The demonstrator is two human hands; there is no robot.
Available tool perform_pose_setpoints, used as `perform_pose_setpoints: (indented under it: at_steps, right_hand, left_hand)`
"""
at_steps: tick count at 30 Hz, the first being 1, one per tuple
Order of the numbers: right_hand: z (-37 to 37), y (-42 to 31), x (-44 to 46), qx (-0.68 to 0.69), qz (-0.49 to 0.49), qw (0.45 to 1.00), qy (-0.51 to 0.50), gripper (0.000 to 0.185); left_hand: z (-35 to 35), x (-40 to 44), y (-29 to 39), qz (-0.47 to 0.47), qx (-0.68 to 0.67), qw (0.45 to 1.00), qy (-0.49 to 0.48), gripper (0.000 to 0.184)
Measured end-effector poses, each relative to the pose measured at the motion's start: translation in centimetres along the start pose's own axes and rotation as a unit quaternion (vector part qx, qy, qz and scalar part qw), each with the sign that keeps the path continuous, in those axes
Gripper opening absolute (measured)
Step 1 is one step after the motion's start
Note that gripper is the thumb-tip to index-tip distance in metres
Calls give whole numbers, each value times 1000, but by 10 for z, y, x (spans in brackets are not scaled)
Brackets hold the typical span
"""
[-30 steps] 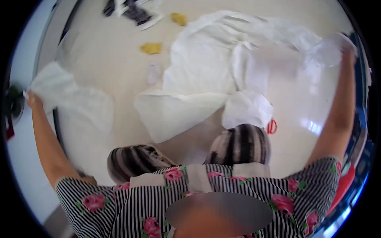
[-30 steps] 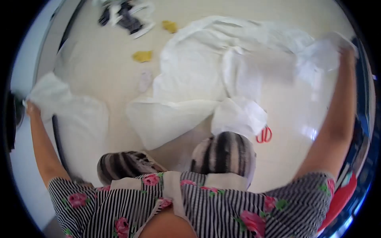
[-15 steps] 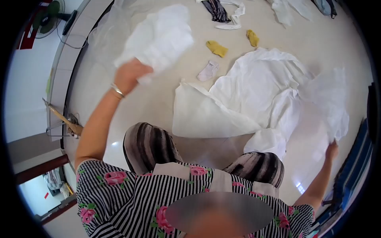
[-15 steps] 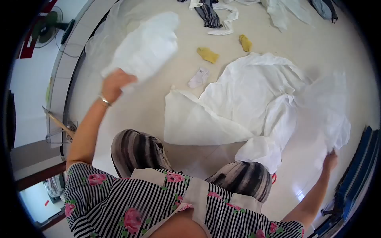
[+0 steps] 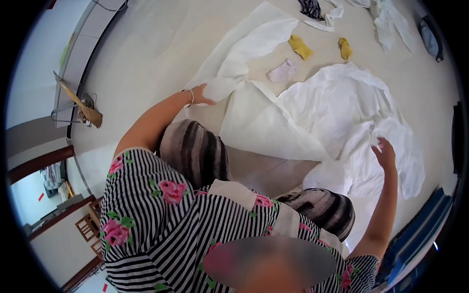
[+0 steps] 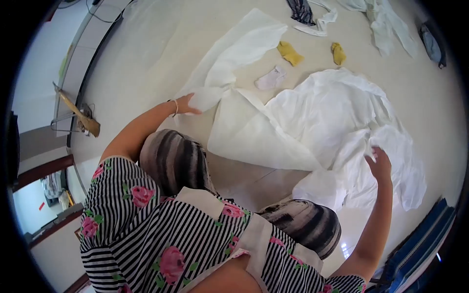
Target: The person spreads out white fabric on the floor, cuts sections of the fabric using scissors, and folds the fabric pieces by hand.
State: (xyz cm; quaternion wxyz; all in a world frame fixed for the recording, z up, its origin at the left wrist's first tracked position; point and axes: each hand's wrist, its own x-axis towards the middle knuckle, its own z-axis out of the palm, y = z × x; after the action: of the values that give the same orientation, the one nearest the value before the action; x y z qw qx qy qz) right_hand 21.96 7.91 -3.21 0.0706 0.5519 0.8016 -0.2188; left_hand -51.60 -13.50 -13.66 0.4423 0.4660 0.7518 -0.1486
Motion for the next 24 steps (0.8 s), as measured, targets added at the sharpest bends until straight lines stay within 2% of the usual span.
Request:
perform_pose_setpoints:
  at_steps: [2, 4, 5, 8, 9, 10, 11, 12, 13, 14, 17, 20, 23, 24]
  right_hand:
    - [-12, -91, 45, 56, -62, 996, -42, 43]
    - [4, -159, 81, 82, -171, 981, -50, 42]
    - [4, -201, 97, 76, -187, 974, -100, 42]
    - [37, -293, 133, 91, -253, 950, -158, 47]
    - [48, -323, 145, 97, -243, 945, -198, 51]
    - [72, -339, 160, 172, -249, 932, -198, 55]
    - [76, -368, 168, 209, -183, 930, -242, 68]
    - [88, -388, 173, 226, -143, 939, -218, 73]
    - [93, -371, 166, 251, -105, 943, -192, 77]
    - [99, -379, 167, 269, -63, 946, -171, 82]
    - [107, -396, 159, 468, 124, 844, -232, 89]
    - [179, -378, 173, 542, -1, 816, -199, 71]
    - [169, -372, 178, 575, 140, 785, -181, 61]
    - [162, -370, 180, 599, 164, 771, -141, 56]
  left_hand:
    - [9, 21, 2, 21, -42, 995, 90, 121]
    - [0, 4, 28, 62, 43, 972, 224, 110]
    - [-4, -5, 39, 83, 83, 950, 288, 104]
    - [-26, -3, 50, 85, 178, 979, 58, 71]
    - [-25, -3, 51, 127, 144, 979, 63, 60]
    - [-23, -6, 53, 169, 110, 977, 67, 50]
    - [-25, -9, 55, 210, 78, 972, 75, 40]
    - [-31, -18, 62, 272, 22, 956, 106, 32]
    - [-28, -43, 107, 331, -26, 934, 135, 25]
    - [-34, -60, 123, 391, -81, 903, 160, 19]
    - [-52, -90, 152, 365, -161, 914, 67, 20]
    - [-49, -106, 149, 374, -103, 919, 65, 20]
    - [-30, -118, 133, 394, -21, 909, 135, 22]
    - [-29, -114, 120, 386, 4, 910, 153, 21]
